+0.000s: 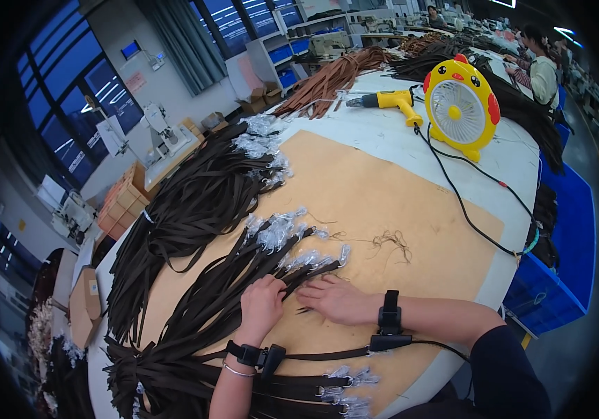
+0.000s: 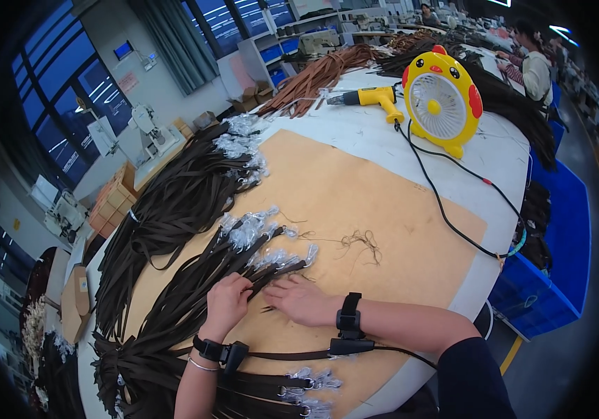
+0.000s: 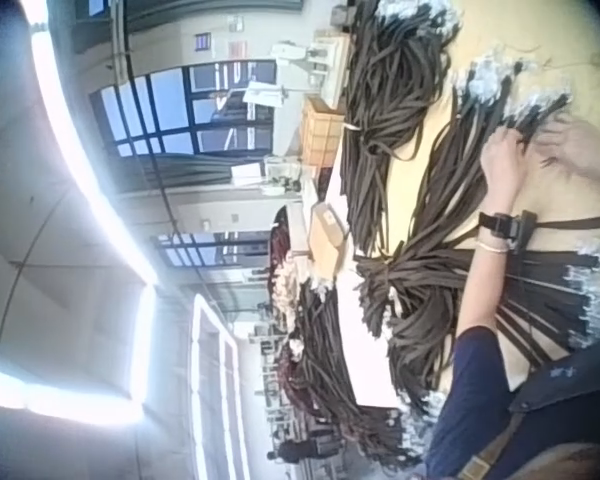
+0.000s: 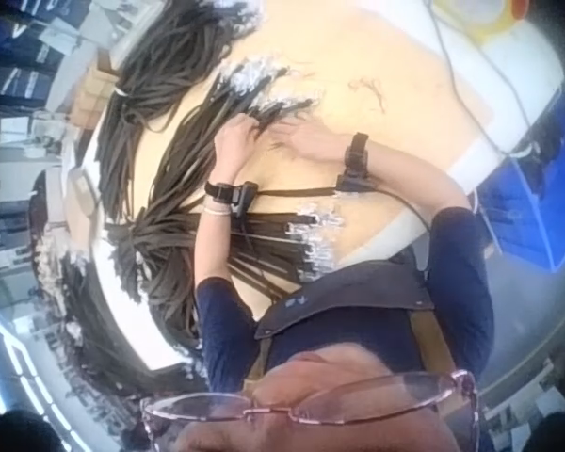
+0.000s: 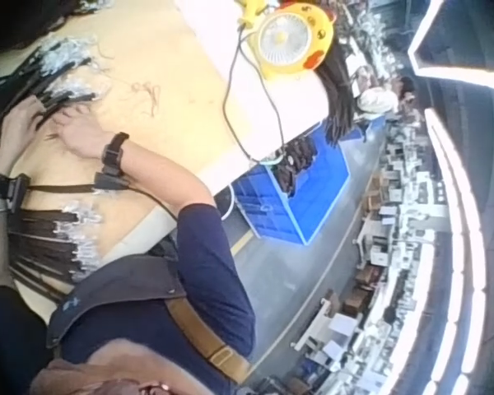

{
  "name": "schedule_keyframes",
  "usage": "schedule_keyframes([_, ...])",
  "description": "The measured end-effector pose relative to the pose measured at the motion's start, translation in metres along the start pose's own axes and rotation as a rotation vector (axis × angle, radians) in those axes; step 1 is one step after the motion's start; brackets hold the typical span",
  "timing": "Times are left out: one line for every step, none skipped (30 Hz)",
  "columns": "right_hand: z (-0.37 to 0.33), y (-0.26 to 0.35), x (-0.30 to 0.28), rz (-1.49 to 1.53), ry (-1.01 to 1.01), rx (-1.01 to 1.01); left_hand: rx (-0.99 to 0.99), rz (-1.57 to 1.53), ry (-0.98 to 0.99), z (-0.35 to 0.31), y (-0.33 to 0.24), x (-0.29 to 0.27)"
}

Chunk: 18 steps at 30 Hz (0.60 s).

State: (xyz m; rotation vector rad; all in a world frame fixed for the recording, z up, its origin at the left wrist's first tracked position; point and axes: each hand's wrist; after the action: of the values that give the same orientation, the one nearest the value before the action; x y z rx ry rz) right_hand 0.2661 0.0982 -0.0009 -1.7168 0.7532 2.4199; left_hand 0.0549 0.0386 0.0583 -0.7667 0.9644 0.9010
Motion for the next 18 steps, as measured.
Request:
schedule_keyframes([-0.004, -0.007, -0.002, -0.058, -0.02, 0.077, -0.037, 0.002, -0.068, -0.002, 0.001, 0.001])
schedule_keyframes([-0.012, -0.015, -0.007, -0.119, -0.041, 0.159, -0.062, -0.036, -0.155, -0.003, 0.0, -0.004])
schedule_keyframes([-0.022, -0.024, -0.014, -0.12, -0.032, 0.161, -0.067, -0.044, -0.155, -0.007, -0.001, -0.009])
schedule_keyframes([-0.033, -0.034, -0.024, -0.165, -0.004, 0.23, -0.203, -0.288, -0.175, -0.009, -0.002, -0.016])
schedule_keyframes([-0.045, -0.045, -0.032, -0.212, 0.023, 0.298, -0.337, -0.532, -0.193, -0.012, -0.003, -0.023])
schedule_keyframes([-0.056, -0.061, -0.034, -0.185, -0.1, 0.318, -0.304, -0.618, -0.135, -0.017, -0.005, -0.028])
schedule_keyframes([-0.065, -0.074, -0.035, -0.158, -0.223, 0.343, -0.305, -0.623, -0.134, -0.021, -0.009, -0.029])
schedule_keyframes([-0.068, -0.079, -0.044, -0.157, -0.219, 0.344, -0.317, -0.713, -0.016, -0.026, -0.014, -0.028])
schedule_keyframes([-0.071, -0.085, -0.056, -0.146, -0.211, 0.445, -0.327, -0.801, 0.104, -0.03, -0.019, -0.026])
schedule_keyframes([-0.072, -0.088, -0.062, -0.138, -0.205, 0.55, -0.249, -0.666, 0.236, -0.031, -0.024, -0.024])
schedule_keyframes([-0.074, -0.087, -0.062, -0.139, -0.204, 0.556, -0.202, -0.463, 0.324, -0.031, -0.032, -0.019])
schedule_keyframes([-0.073, -0.085, -0.062, -0.098, -0.282, 0.545, -0.139, -0.367, 0.305, -0.03, -0.041, -0.011])
schedule_keyframes([-0.071, -0.081, -0.062, -0.057, -0.358, 0.532, -0.077, -0.272, 0.284, -0.029, -0.049, -0.005])
schedule_keyframes([-0.068, -0.073, -0.063, -0.055, -0.352, 0.535, -0.08, -0.277, 0.288, -0.027, -0.055, 0.002])
schedule_keyframes([-0.065, -0.063, -0.064, 0.076, -0.359, 0.526, -0.058, -0.344, 0.186, -0.023, -0.059, 0.009])
schedule_keyframes([-0.064, -0.052, -0.068, 0.204, -0.368, 0.518, -0.034, -0.41, 0.084, -0.018, -0.063, 0.014])
schedule_keyframes([-0.063, -0.047, -0.07, 0.207, -0.365, 0.521, -0.036, -0.412, 0.087, -0.013, -0.067, 0.019])
schedule_keyframes([-0.062, -0.042, -0.073, 0.285, -0.323, 0.51, -0.012, -0.423, 0.072, -0.009, -0.07, 0.023])
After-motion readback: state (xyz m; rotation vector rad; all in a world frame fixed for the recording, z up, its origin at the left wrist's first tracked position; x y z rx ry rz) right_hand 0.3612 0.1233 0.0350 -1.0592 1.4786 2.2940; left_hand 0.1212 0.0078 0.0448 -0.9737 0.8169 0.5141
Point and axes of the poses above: each hand's wrist, its own z-axis towards the middle knuckle, its own x-axis out of the palm, y = z × x, and after that the axes turned 11 degrees about x, right-handed
